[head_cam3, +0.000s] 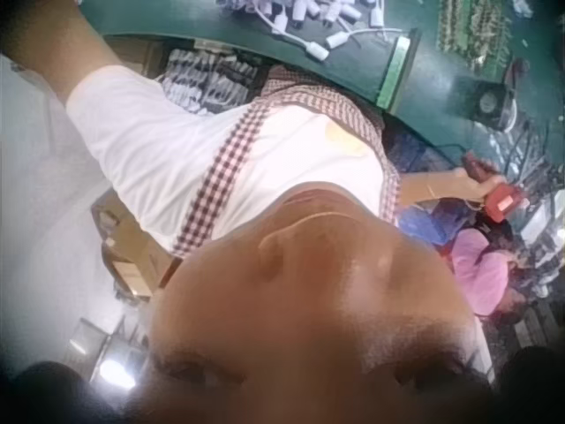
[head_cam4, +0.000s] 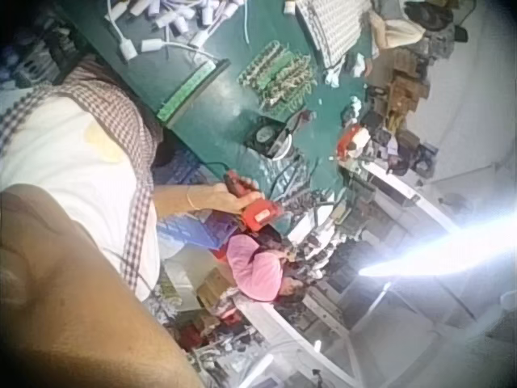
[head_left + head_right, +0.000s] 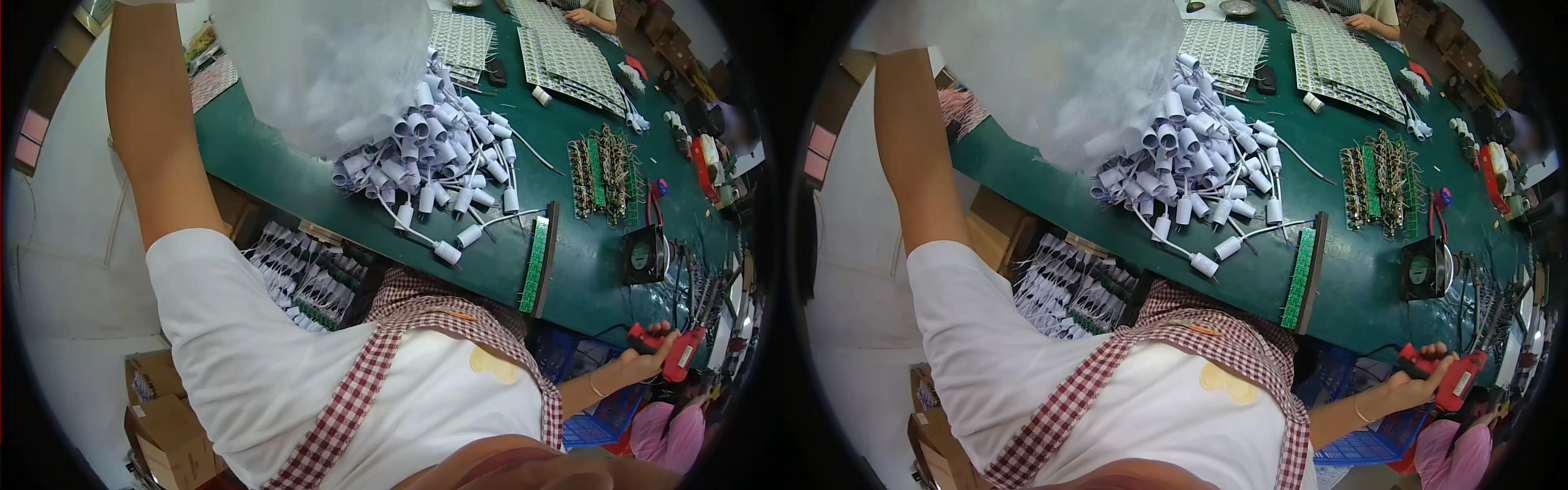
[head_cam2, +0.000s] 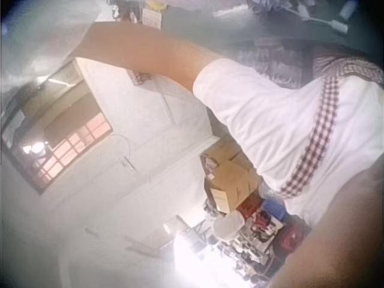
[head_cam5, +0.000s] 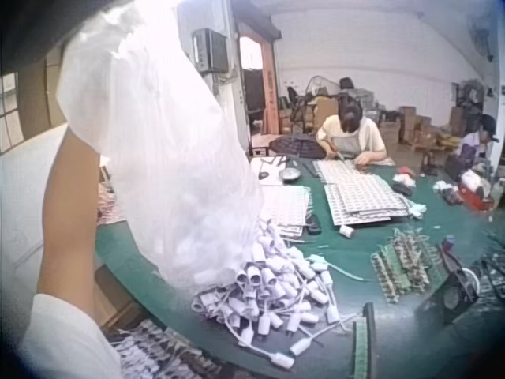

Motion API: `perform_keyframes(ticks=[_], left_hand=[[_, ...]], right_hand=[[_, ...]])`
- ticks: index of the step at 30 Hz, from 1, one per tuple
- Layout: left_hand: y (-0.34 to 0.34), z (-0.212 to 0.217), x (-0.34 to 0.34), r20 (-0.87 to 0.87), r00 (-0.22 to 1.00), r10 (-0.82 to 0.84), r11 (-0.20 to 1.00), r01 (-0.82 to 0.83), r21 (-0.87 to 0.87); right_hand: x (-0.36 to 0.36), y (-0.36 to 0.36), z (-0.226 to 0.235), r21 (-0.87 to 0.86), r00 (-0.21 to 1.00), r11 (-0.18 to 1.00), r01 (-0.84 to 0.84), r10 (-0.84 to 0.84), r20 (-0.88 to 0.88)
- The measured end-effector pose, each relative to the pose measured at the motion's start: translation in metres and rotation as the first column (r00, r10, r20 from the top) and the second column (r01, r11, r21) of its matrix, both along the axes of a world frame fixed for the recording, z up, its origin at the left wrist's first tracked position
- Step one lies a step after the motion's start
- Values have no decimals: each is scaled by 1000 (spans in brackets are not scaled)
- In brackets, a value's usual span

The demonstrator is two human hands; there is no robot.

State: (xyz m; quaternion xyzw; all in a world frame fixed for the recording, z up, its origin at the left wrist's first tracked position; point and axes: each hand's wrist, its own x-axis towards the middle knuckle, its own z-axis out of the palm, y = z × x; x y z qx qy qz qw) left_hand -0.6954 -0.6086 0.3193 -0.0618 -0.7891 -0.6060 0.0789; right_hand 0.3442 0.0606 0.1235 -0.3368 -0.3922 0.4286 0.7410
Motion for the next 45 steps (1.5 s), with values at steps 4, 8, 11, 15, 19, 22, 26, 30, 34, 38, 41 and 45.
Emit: perform_keyframes(ticks=[4, 8, 11, 15, 19, 22, 26, 30, 34, 38, 41, 45], left_hand=[[90, 14, -25, 34, 999, -17, 999, 16, 46], [26, 43, 39, 26, 997, 66, 996, -68, 51], [2, 3, 118, 0, 995, 99, 995, -99, 30], [166, -176, 288, 132, 991, 22, 996, -33, 82], [161, -136, 350, 112, 992, 55, 998, -57, 18], [112, -128, 313, 159, 985, 70, 997, -71, -1], [119, -139, 305, 201, 976, 86, 996, -88, 3], [231, -93, 420, -77, 961, -265, 964, 262, -44], [250, -148, 400, -144, 851, -505, 644, 261, -719], [206, -269, 263, -75, 944, -321, 408, 66, -911], [142, -318, 191, -45, 985, -169, 142, -21, -990], [194, -364, 198, -168, 985, 38, 497, -164, -852]], right_hand=[[2, -23, 3, -26, 997, 999, 24, -22, 68], [24, -2, 0, -68, 999, 997, 37, -35, 27], [36, 10, -10, -103, 998, 993, 65, -67, -20], [5, -22, 14, -27, 990, 993, 118, -116, 84], [15, 0, -4, -100, 1000, 995, 0, 0, 0], [21, -1, -2, -94, 999, 994, -52, 53, 7], [25, -4, -3, -94, 999, 995, -18, 22, 34], [24, -2, -3, -145, 996, 985, -90, 89, -12], [-3, -5, 2, -62, 982, 981, -181, 185, 50], [-18, -12, 13, -55, 968, 974, -218, 223, 114], [3, -5, 4, -92, 956, 953, -288, 292, 33], [17, -22, -1, -100, 982, 981, -168, 176, 75]])
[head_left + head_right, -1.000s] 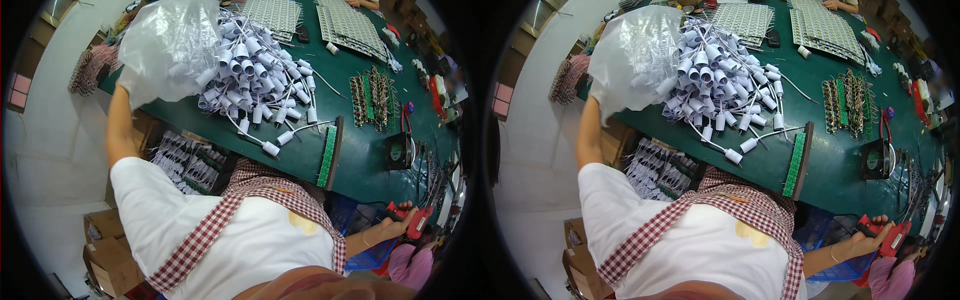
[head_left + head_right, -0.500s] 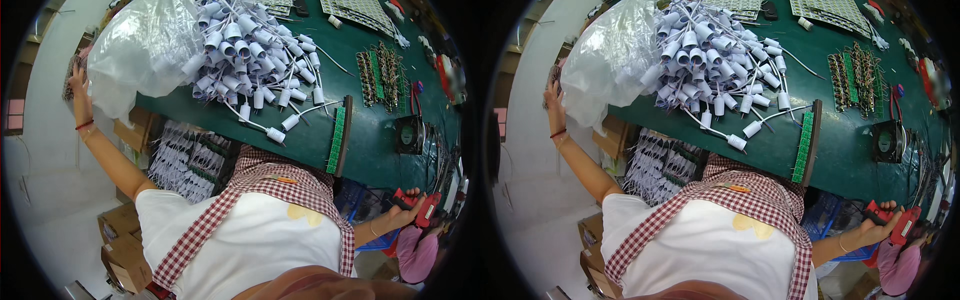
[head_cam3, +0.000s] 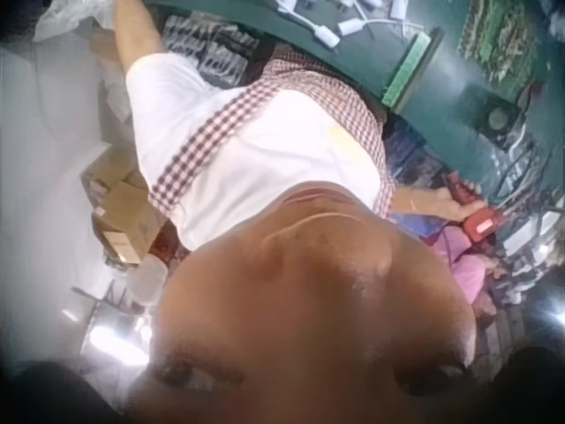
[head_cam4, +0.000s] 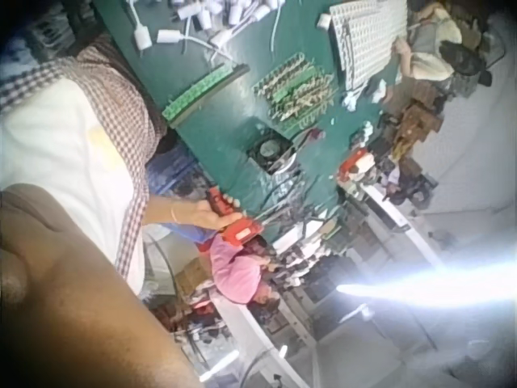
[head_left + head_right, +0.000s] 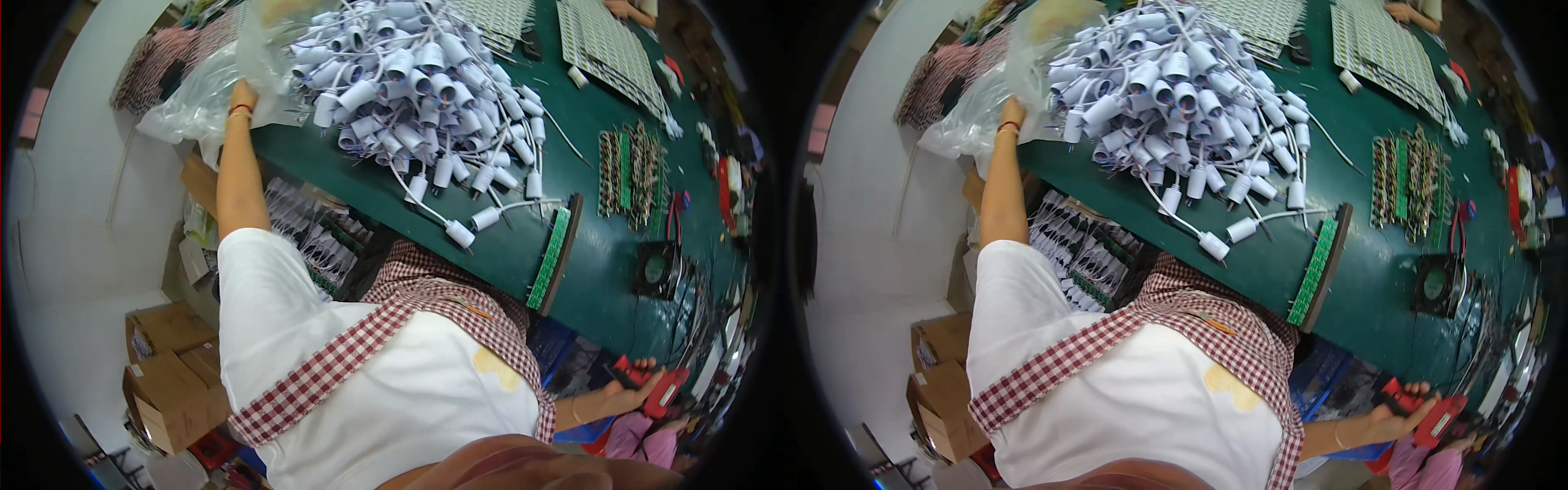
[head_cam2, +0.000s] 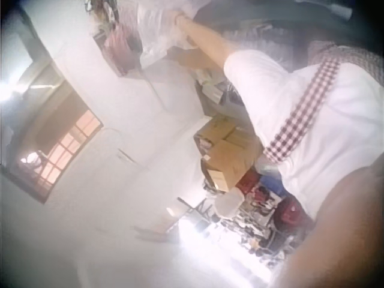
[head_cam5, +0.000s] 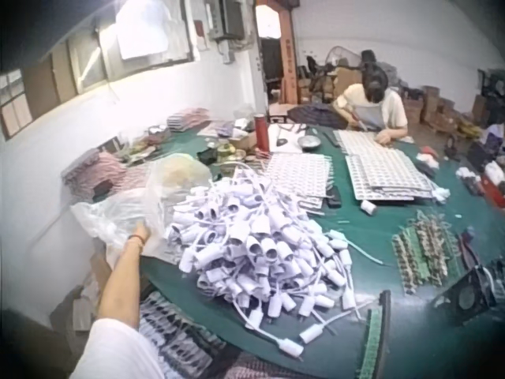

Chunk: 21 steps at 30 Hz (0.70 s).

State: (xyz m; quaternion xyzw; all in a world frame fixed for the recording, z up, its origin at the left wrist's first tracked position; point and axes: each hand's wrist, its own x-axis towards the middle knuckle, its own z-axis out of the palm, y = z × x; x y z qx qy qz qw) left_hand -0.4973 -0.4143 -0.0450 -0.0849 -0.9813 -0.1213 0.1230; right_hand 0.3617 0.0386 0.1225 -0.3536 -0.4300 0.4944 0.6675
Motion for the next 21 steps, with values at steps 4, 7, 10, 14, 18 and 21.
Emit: perform_keyframes(ticks=[4, 7, 10, 14, 18, 21], left_hand=[[6, 30, 35, -8, 999, 40, 997, -40, -65], [-20, 59, 47, -393, 920, 9, 995, 30, 94], [-55, 85, 61, -723, 666, 183, 960, 37, 277], [-83, 158, 77, -854, 470, 223, 917, 197, 348], [-56, 228, 82, -855, 509, 105, 870, 369, 326], [5, 308, 151, -801, 595, 62, -156, 799, 581]], right_hand=[[3, -8, 4, -25, 997, 996, 83, -83, 4], [-3, 2, 5, 7, 998, 998, 58, -58, -9], [-16, 9, 18, 39, 995, 997, 73, -76, 66], [-30, 21, 22, 60, 997, 998, 15, -20, 81], [-57, 16, 29, 79, 996, 996, 31, -37, 84], [-63, 12, 28, 98, 997, 995, -15, 8, 74]])
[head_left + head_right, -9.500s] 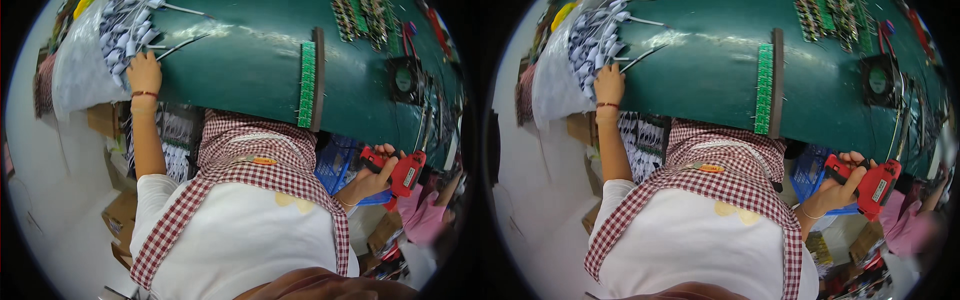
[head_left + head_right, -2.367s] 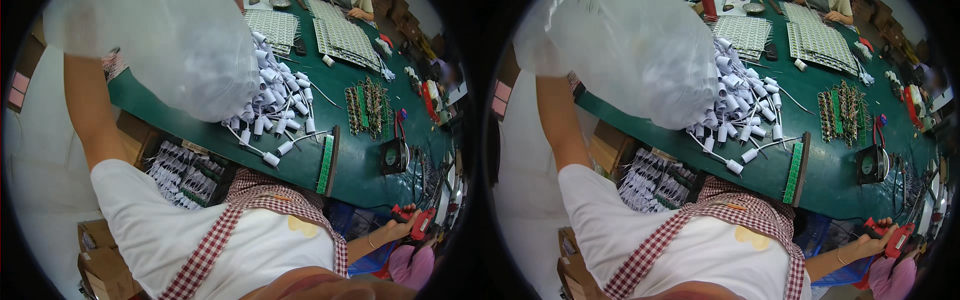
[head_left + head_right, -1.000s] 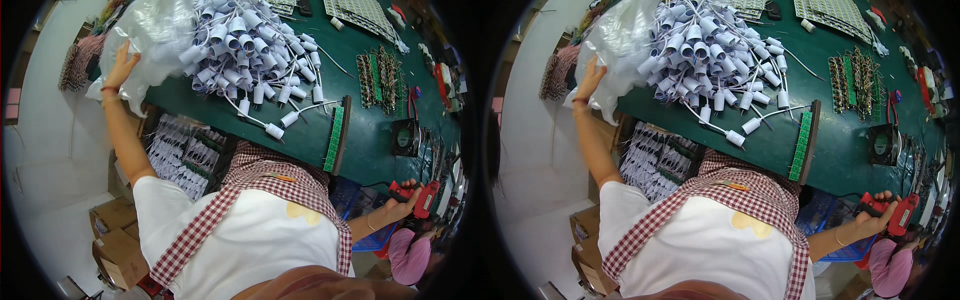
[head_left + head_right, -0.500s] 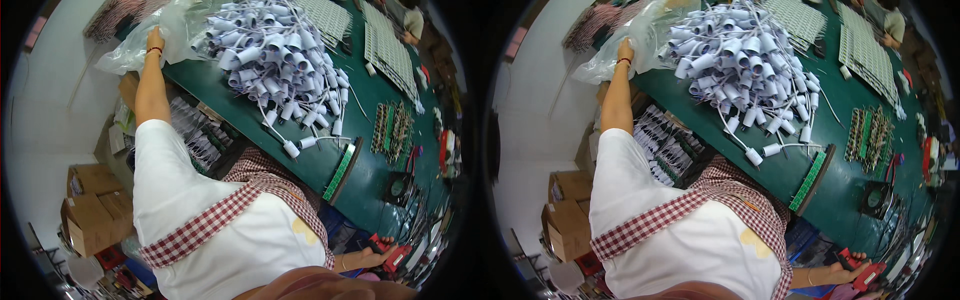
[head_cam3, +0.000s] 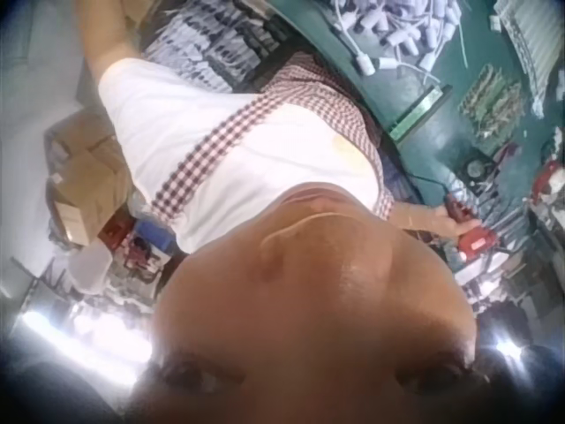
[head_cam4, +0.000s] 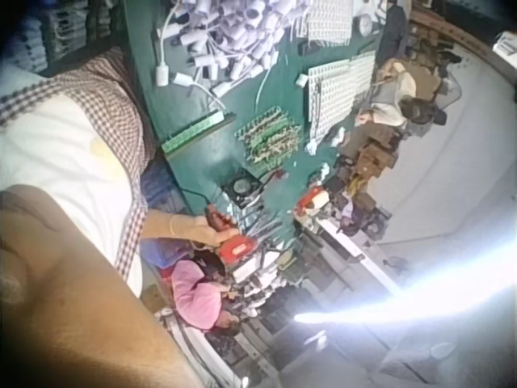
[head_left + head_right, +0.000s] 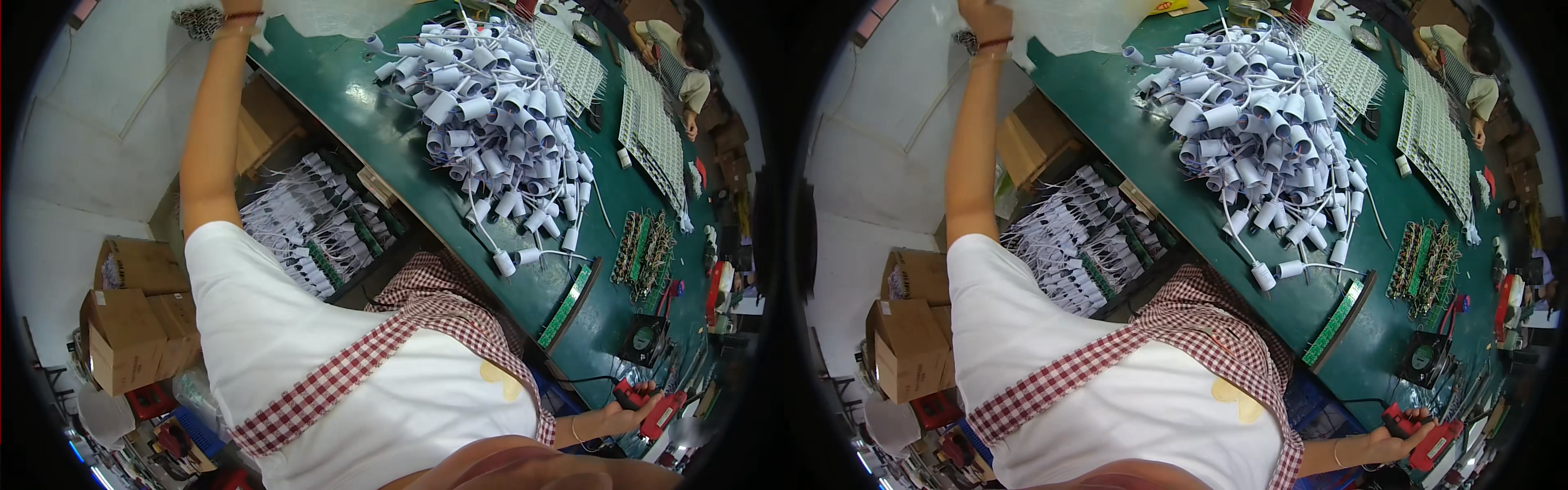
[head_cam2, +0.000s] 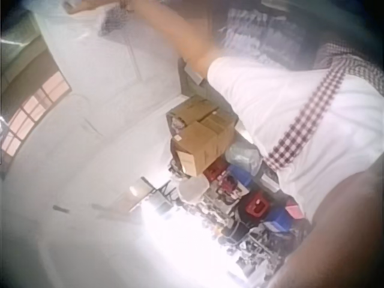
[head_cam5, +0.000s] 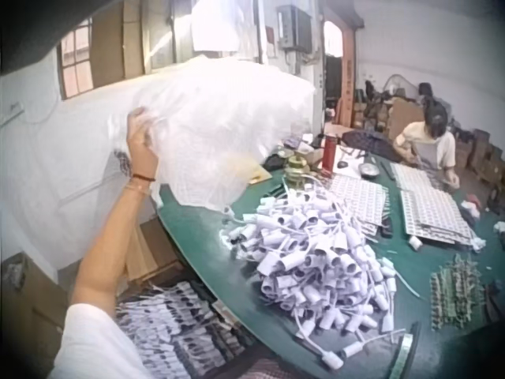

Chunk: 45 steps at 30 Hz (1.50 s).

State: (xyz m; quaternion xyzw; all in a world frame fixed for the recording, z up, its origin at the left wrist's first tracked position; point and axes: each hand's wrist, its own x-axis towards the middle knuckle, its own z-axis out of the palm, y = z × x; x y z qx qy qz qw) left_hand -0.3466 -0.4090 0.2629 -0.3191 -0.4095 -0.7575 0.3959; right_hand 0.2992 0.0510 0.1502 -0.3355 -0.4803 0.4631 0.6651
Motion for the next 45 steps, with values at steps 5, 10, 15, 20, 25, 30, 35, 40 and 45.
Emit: perform_keyframes(ticks=[5, 10, 15, 20, 25, 30, 35, 40, 45], left_hand=[[-24, 29, -80, -382, 588, 713, 583, -800, -142], [-275, 27, -236, -333, 213, 919, 60, -908, -416], [-465, 13, -114, -355, -185, 916, -400, -413, -818], [-337, -183, 21, -361, -185, 914, -294, 313, -903], [-368, -264, 57, 61, 18, 998, 27, 751, -660], [-388, -447, 85, 37, 164, 986, -125, 862, -491], [-325, -458, 129, 174, 71, 982, -11, 946, -324], [-265, -411, 127, 236, 139, 962, -55, 942, -331], [-216, -393, 86, 536, 210, 818, -83, 964, -253]], right_hand=[[5, -22, 11, 46, 1000, 999, 0, -1, 11], [5, 19, 10, 35, 994, 993, -109, 109, 14], [-60, 74, -16, 53, 938, 936, -347, 348, -8], [-52, 28, 12, 152, 963, 953, -262, 247, 107], [-49, 18, 4, 172, 959, 946, -276, 259, 113], [-33, 30, -7, 173, 957, 943, -283, 266, 117], [8, 8, 8, 236, 981, 955, -177, 154, 115], [71, 27, 16, -102, 983, 987, -127, 139, 123], [60, -9, 7, -89, 1000, 996, -22, 20, -13]])
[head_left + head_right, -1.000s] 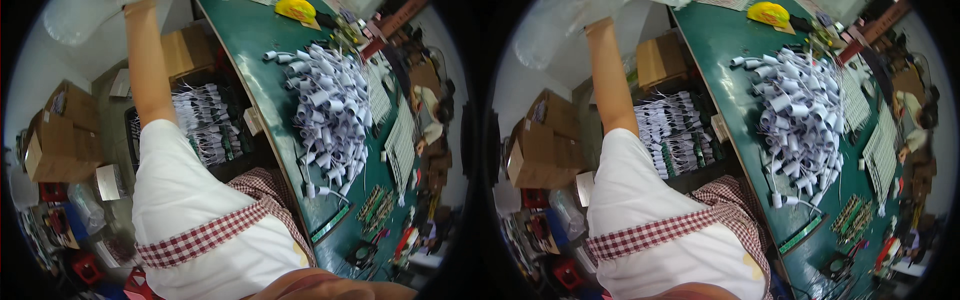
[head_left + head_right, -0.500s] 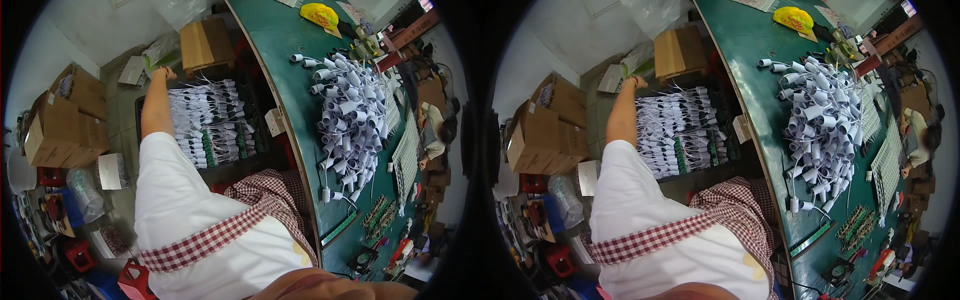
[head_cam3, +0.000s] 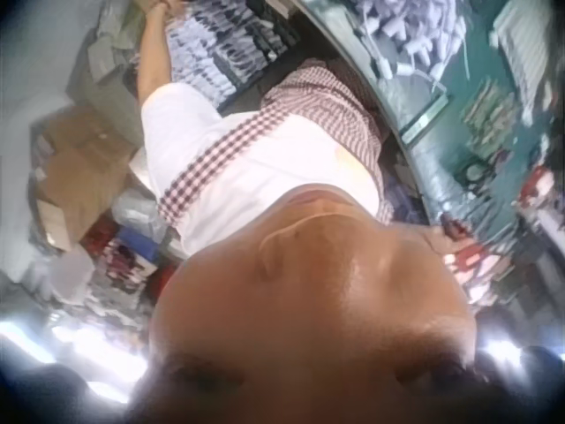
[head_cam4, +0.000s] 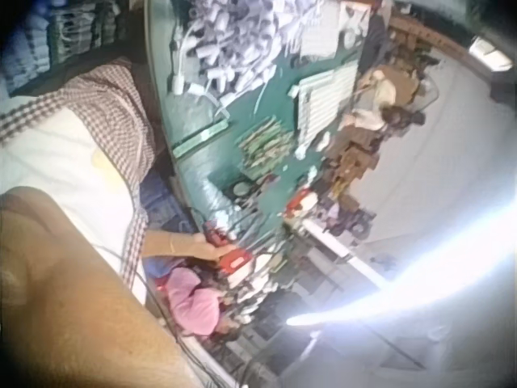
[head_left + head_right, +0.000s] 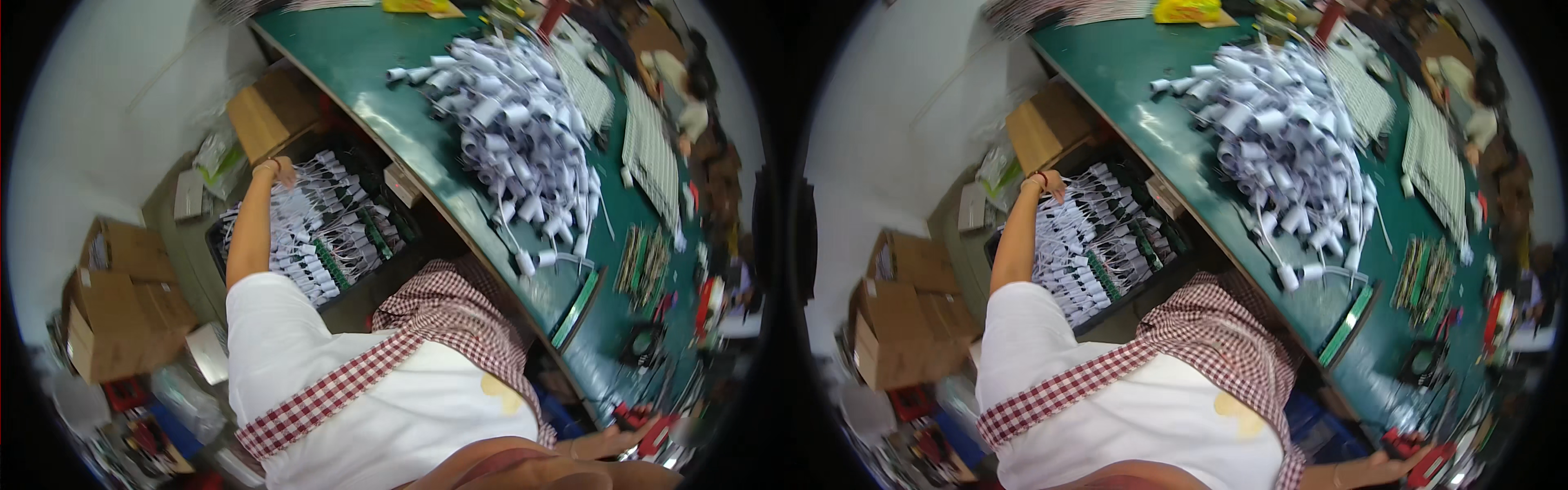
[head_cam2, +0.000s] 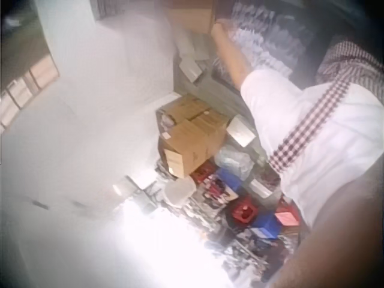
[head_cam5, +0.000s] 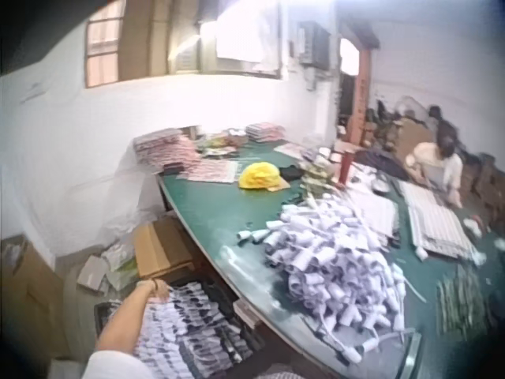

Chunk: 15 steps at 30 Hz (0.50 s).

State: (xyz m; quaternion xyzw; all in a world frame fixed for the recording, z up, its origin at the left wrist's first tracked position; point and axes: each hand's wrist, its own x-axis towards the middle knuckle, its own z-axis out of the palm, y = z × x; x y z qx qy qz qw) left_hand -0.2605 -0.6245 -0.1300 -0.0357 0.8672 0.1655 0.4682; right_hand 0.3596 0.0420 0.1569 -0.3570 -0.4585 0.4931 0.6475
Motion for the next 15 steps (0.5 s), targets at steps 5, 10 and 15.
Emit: perform_keyframes(ticks=[5, 10, 15], left_hand=[[223, 125, 106, 33, 801, -598, 757, 551, 351], [373, 205, 207, -511, 468, -721, 51, 771, 634], [487, 187, 253, -973, 206, -107, 170, 968, 186]], right_hand=[[32, 0, -20, 24, 971, 974, -225, 226, -78], [32, -24, -37, 16, 971, 981, -192, 192, -145], [30, -52, -50, -51, 986, 988, -148, 143, -90]])
